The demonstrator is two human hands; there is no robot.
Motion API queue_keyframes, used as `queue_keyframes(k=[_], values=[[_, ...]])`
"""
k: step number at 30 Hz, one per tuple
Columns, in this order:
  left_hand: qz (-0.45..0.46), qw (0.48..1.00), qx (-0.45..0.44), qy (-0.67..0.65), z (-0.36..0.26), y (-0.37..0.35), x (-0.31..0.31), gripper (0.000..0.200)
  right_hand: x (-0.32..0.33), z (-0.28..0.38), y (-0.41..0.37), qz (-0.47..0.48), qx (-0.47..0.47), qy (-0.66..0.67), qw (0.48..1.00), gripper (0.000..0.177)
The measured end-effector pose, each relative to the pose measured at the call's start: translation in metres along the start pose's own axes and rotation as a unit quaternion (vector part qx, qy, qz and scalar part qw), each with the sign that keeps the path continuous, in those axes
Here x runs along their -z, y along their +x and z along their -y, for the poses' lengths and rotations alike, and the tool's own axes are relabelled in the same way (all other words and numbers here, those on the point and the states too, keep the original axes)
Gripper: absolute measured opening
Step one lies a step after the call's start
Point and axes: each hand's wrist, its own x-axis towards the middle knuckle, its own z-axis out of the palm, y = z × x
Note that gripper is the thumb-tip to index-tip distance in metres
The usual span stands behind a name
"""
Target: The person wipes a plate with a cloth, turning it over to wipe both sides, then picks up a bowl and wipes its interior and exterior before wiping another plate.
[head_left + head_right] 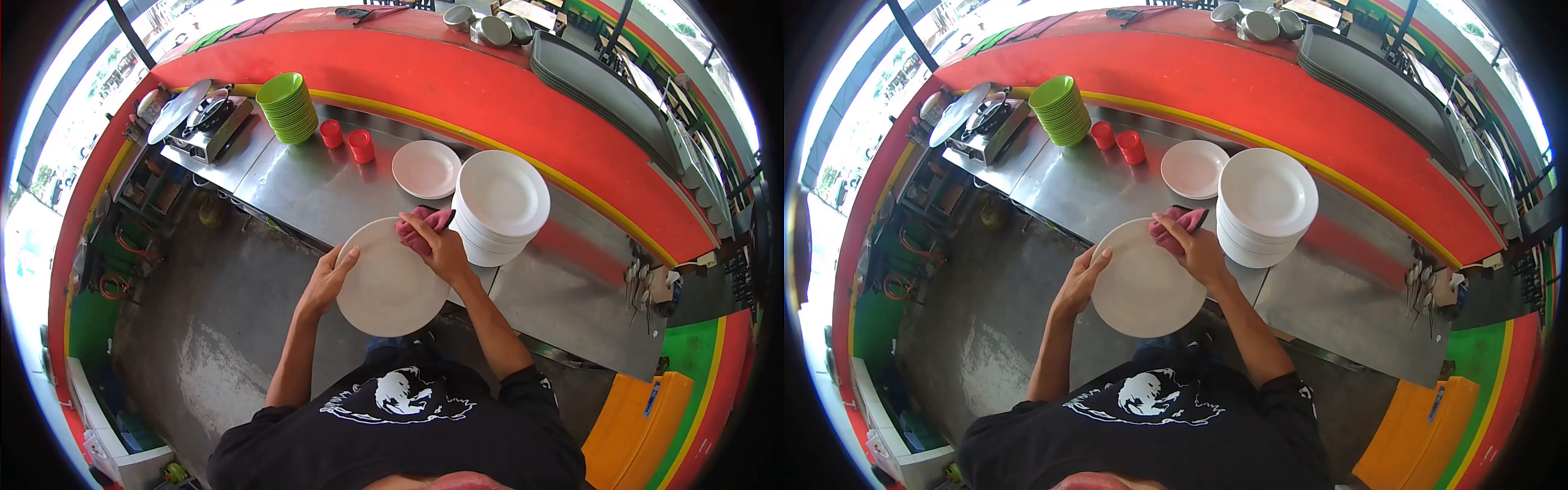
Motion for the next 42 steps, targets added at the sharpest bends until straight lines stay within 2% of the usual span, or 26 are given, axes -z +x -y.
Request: queue_keyframes(k=[1,4,5,7,11,14,18,22,23,24,27,30,33,36,39,42], values=[[0.012,1.000,0.013,0.012,-0.003,0.001,0.000,0.044,0.003,0.004,-0.001,0.036,0.005,0.004,0.999,0.066],[-0.008,0.995,0.030,0.093,-0.008,0.004,-0.010,0.046,0.003,0.009,0.004,0.014,0.103,-0.032,0.994,0.070],[-0.028,0.995,-0.002,0.091,-0.005,0.005,-0.013,0.047,0.011,0.011,0.002,0.066,0.040,-0.031,0.997,0.071],[-0.066,0.992,-0.066,0.085,0.007,0.008,-0.019,0.049,0.008,0.010,0.002,0.022,0.052,-0.077,0.995,0.074],[-0.148,0.984,-0.093,-0.034,0.010,0.017,-0.016,0.050,-0.011,0.009,-0.009,-0.092,0.048,-0.170,0.980,0.072],[-0.215,0.963,-0.139,-0.079,0.016,0.027,-0.019,0.050,-0.046,0.016,-0.040,-0.053,-0.029,-0.090,0.994,0.067],[-0.257,0.951,-0.169,-0.047,0.023,0.034,-0.047,0.049,-0.085,0.047,-0.061,-0.016,-0.049,0.060,0.997,0.064],[-0.169,0.967,-0.084,-0.170,0.011,0.020,-0.071,0.047,-0.088,0.068,-0.043,-0.081,-0.068,0.212,0.971,0.063],[-0.164,0.964,-0.124,-0.168,0.016,0.027,-0.072,0.047,-0.089,0.069,-0.035,-0.095,-0.076,0.264,0.957,0.062],[-0.165,0.964,-0.128,-0.167,0.013,0.027,-0.074,0.047,-0.087,0.070,-0.031,-0.107,-0.083,0.315,0.939,0.062],[-0.170,0.961,-0.131,-0.173,0.004,0.027,-0.076,0.049,-0.075,0.072,-0.029,-0.058,-0.069,0.268,0.959,0.063],[-0.176,0.960,-0.116,-0.185,0.008,0.031,-0.060,0.049,-0.063,0.069,-0.045,0.016,-0.014,0.138,0.990,0.062],[-0.180,0.959,-0.119,-0.181,0.025,0.041,-0.039,0.049,-0.044,0.057,-0.062,0.069,0.028,0.017,0.997,0.064],[-0.163,0.966,-0.119,-0.162,0.033,0.042,-0.035,0.050,-0.044,0.040,-0.064,0.074,0.043,-0.053,0.995,0.069],[-0.099,0.981,-0.086,-0.140,0.031,0.040,-0.043,0.052,-0.058,0.039,-0.047,0.032,0.064,-0.006,0.997,0.072],[-0.053,0.988,-0.063,-0.134,0.021,0.036,-0.048,0.054,-0.066,0.037,-0.018,-0.027,0.060,-0.091,0.994,0.075]])
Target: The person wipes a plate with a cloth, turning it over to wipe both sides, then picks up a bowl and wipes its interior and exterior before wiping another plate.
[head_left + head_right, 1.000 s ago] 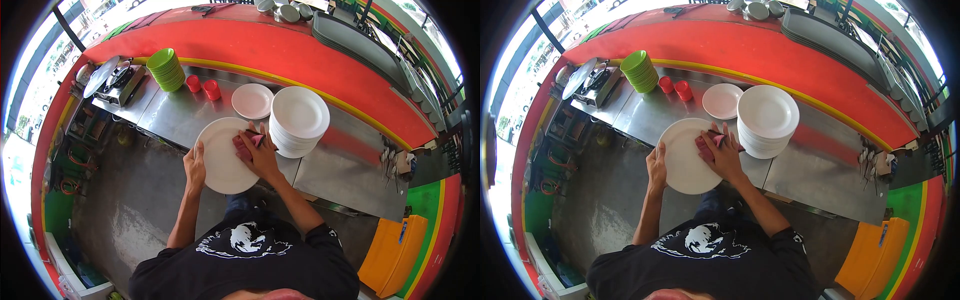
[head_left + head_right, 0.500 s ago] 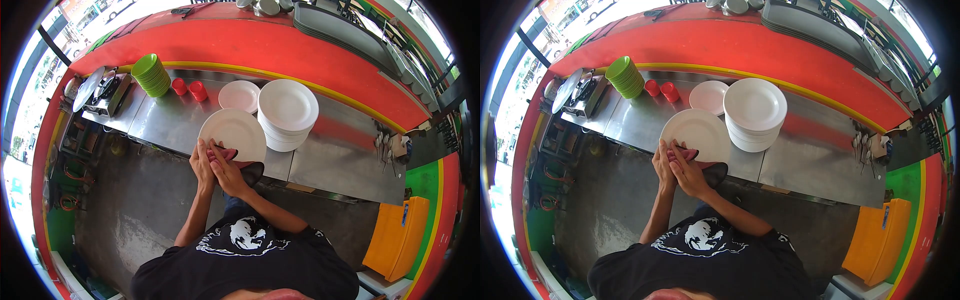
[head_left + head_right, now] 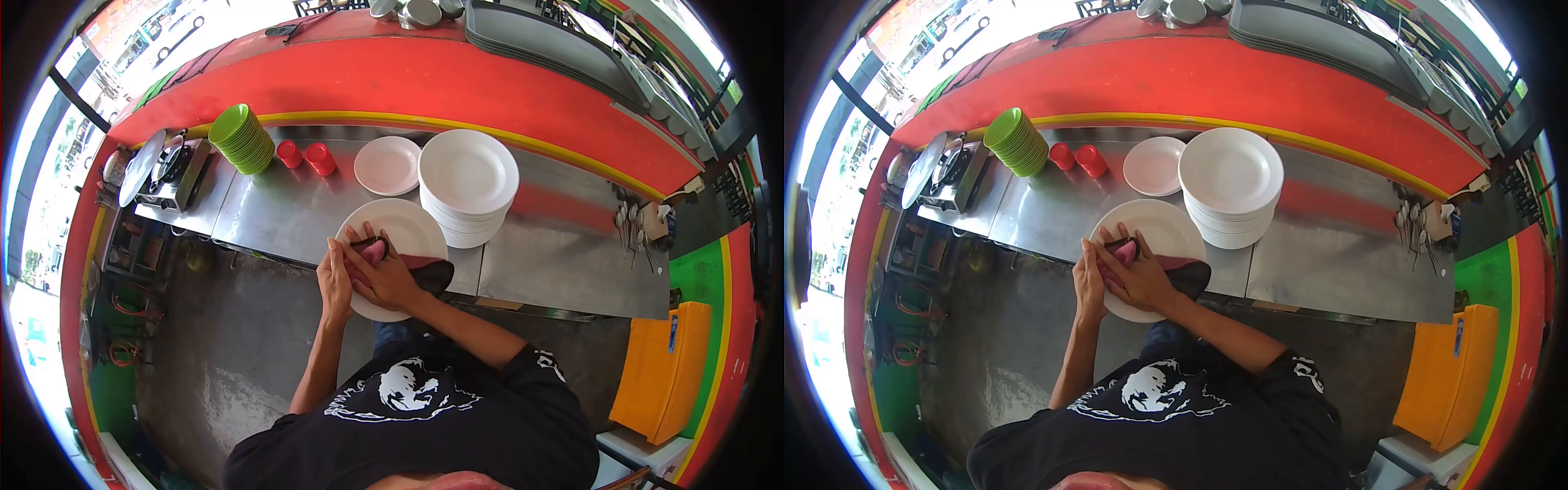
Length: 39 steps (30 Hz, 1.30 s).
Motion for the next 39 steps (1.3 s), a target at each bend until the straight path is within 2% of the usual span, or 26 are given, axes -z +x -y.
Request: queue_keyframes(k=[1,4,6,7,10,11,14,18,22,23,26,30,34,37,39], values=[[-0.018,1.000,-0.023,0.008,0.006,0.005,0.002,0.056,0.002,-0.005,0.011,-0.024,-0.007,-0.013,1.000,0.075],[-0.056,0.986,-0.075,0.139,0.014,0.007,0.012,0.056,0.010,-0.021,0.040,-0.082,-0.029,-0.040,0.995,0.074],[-0.055,0.989,-0.058,0.122,0.003,0.007,0.014,0.056,0.020,-0.033,0.048,-0.104,-0.039,-0.044,0.993,0.072],[-0.055,0.991,-0.051,0.112,-0.004,0.008,0.016,0.056,0.025,-0.035,0.051,-0.151,-0.031,-0.077,0.985,0.073],[-0.064,0.991,-0.052,0.102,-0.017,0.018,0.026,0.056,0.039,-0.042,0.050,-0.090,-0.118,-0.042,0.988,0.072],[-0.076,0.990,-0.060,0.099,-0.023,0.020,0.027,0.057,0.036,-0.055,0.049,-0.121,-0.099,-0.108,0.982,0.073],[-0.087,0.990,-0.075,0.076,-0.035,0.032,0.030,0.058,0.040,-0.052,0.041,-0.093,-0.252,-0.016,0.963,0.073],[-0.058,0.988,-0.061,0.133,-0.028,0.061,0.047,0.057,0.026,-0.053,0.027,-0.174,-0.283,0.072,0.940,0.069],[0.018,0.990,-0.018,0.138,-0.043,0.093,0.050,0.055,0.028,-0.048,0.020,-0.276,-0.278,0.214,0.895,0.060],[0.042,0.990,-0.006,0.132,-0.053,0.100,0.048,0.055,0.027,-0.045,0.015,-0.279,-0.336,0.304,0.847,0.056],[0.108,0.988,0.026,0.111,-0.063,0.131,0.052,0.053,0.026,-0.048,0.008,-0.303,-0.365,0.338,0.813,0.054],[0.160,0.983,0.040,0.075,-0.069,0.168,0.037,0.051,0.029,-0.040,0.021,-0.380,-0.391,0.275,0.792,0.052],[0.210,0.976,0.043,0.043,-0.060,0.200,0.010,0.049,0.043,-0.034,0.043,-0.452,-0.440,0.215,0.746,0.048],[0.240,0.968,0.073,0.022,-0.051,0.216,-0.016,0.048,0.041,-0.038,0.053,-0.554,-0.465,0.172,0.669,0.041],[0.249,0.965,0.077,0.028,-0.039,0.225,-0.033,0.049,0.040,-0.043,0.053,-0.595,-0.458,0.141,0.645,0.036]])
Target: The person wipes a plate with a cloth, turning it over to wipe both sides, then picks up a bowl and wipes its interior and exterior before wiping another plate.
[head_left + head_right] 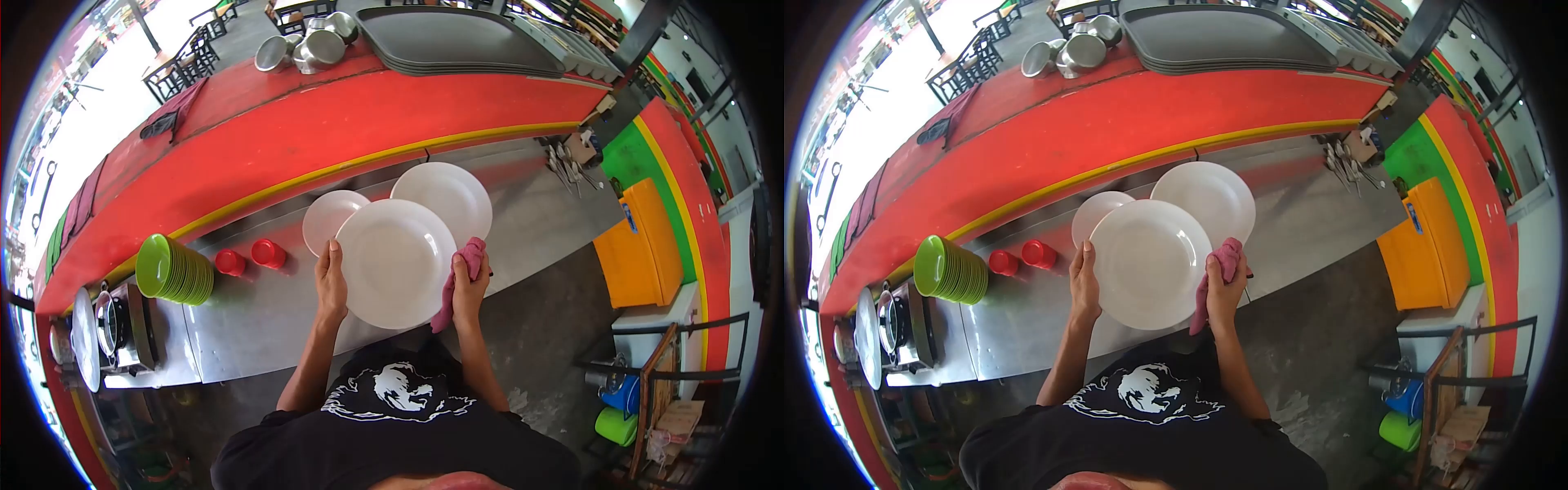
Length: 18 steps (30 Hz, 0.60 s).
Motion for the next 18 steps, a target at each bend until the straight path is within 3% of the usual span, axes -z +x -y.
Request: queue_keyframes(k=[6,13,18], values=[[0.064,0.996,-0.015,0.054,0.018,0.038,-0.029,0.050,-0.004,-0.007,0.005,-0.141,0.008,0.061,0.988,0.033],[0.116,0.988,0.002,0.102,0.027,0.074,-0.056,0.051,0.003,-0.028,0.039,-0.192,0.034,0.017,0.981,0.041],[0.118,0.991,-0.006,0.067,0.050,0.100,-0.070,0.053,0.000,-0.019,0.058,-0.200,0.048,-0.017,0.978,0.046]])
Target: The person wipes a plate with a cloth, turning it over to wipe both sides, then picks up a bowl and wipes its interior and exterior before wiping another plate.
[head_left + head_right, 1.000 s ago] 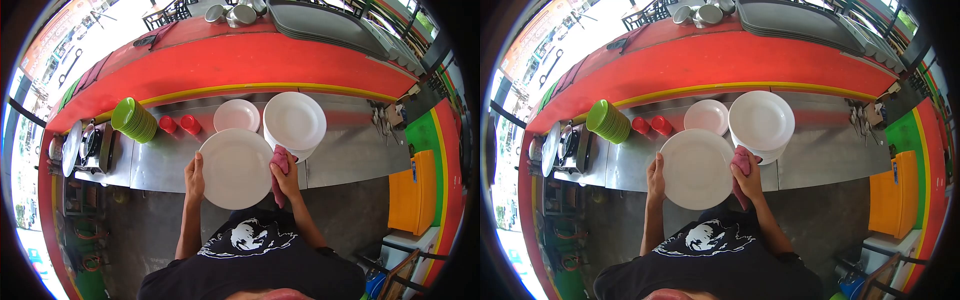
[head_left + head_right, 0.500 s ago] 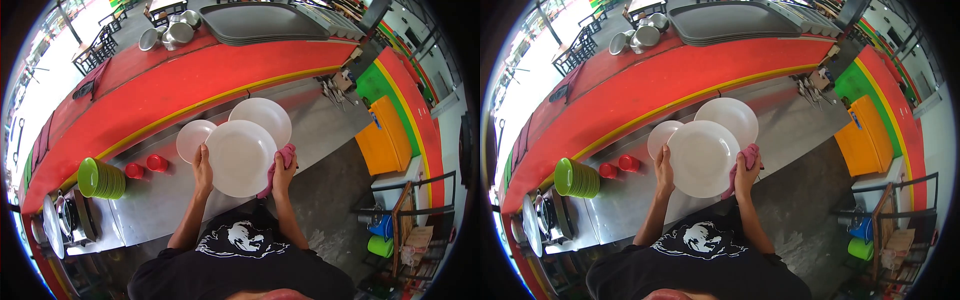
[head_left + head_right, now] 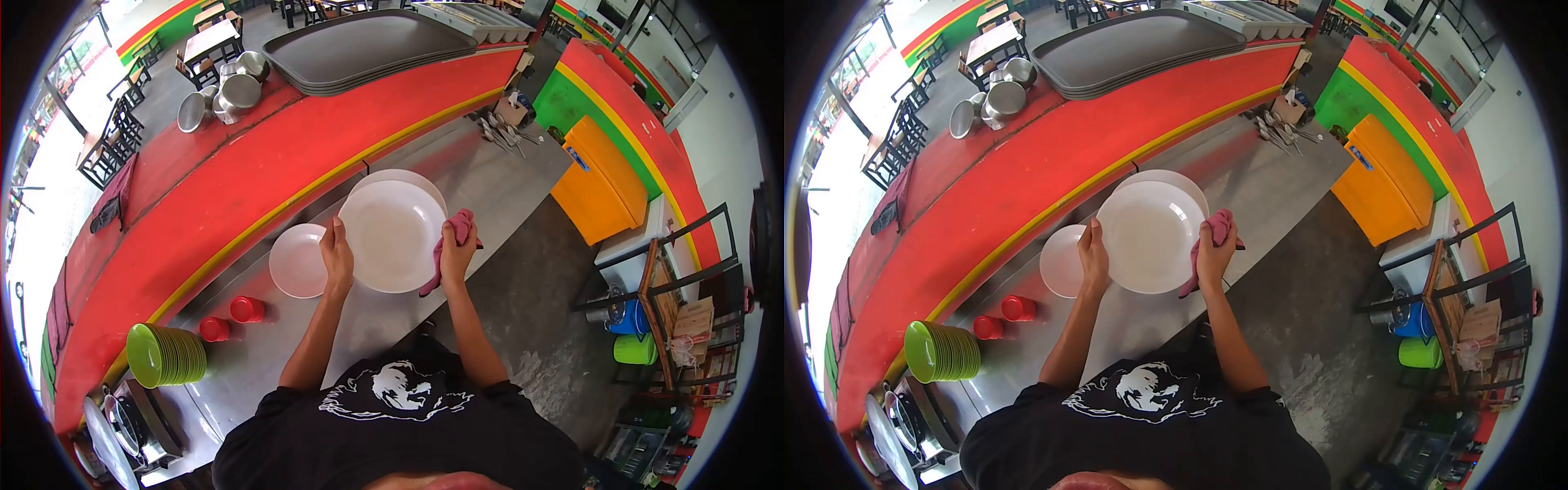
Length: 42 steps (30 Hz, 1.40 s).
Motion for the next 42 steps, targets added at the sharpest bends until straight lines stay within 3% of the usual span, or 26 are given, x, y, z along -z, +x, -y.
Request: queue_keyframes(k=[4,13,19,21,25,28,34,40,42], values=[[0.024,0.999,0.024,0.036,0.001,0.017,-0.004,0.051,-0.004,-0.015,0.018,0.004,0.004,-0.019,1.000,0.048],[0.010,0.996,-0.059,0.072,0.019,0.043,-0.016,0.058,-0.009,-0.029,0.037,0.008,0.042,-0.060,0.997,0.053],[0.020,0.995,0.022,0.094,0.002,0.038,-0.025,0.055,-0.013,-0.027,0.044,0.005,0.062,-0.099,0.993,0.056],[0.008,0.994,-0.009,0.106,0.029,0.053,-0.019,0.055,-0.015,-0.025,0.046,0.001,0.073,-0.113,0.991,0.057],[-0.024,0.992,-0.080,0.089,0.028,0.048,-0.030,0.052,-0.014,-0.040,0.052,-0.008,0.101,-0.157,0.982,0.060],[-0.008,0.991,-0.023,0.130,0.019,0.043,-0.026,0.051,-0.016,-0.039,0.051,-0.016,0.106,-0.163,0.981,0.061],[0.012,0.995,-0.071,0.064,0.038,0.056,-0.020,0.056,-0.019,-0.035,0.050,-0.023,0.094,-0.160,0.982,0.060],[0.094,0.995,0.003,-0.016,0.017,0.036,0.005,0.067,-0.007,-0.027,0.049,-0.014,0.064,-0.125,0.990,0.057],[0.059,0.998,-0.013,-0.004,0.024,0.026,0.026,0.068,-0.001,-0.019,0.041,-0.060,0.139,-0.086,0.985,0.058]])
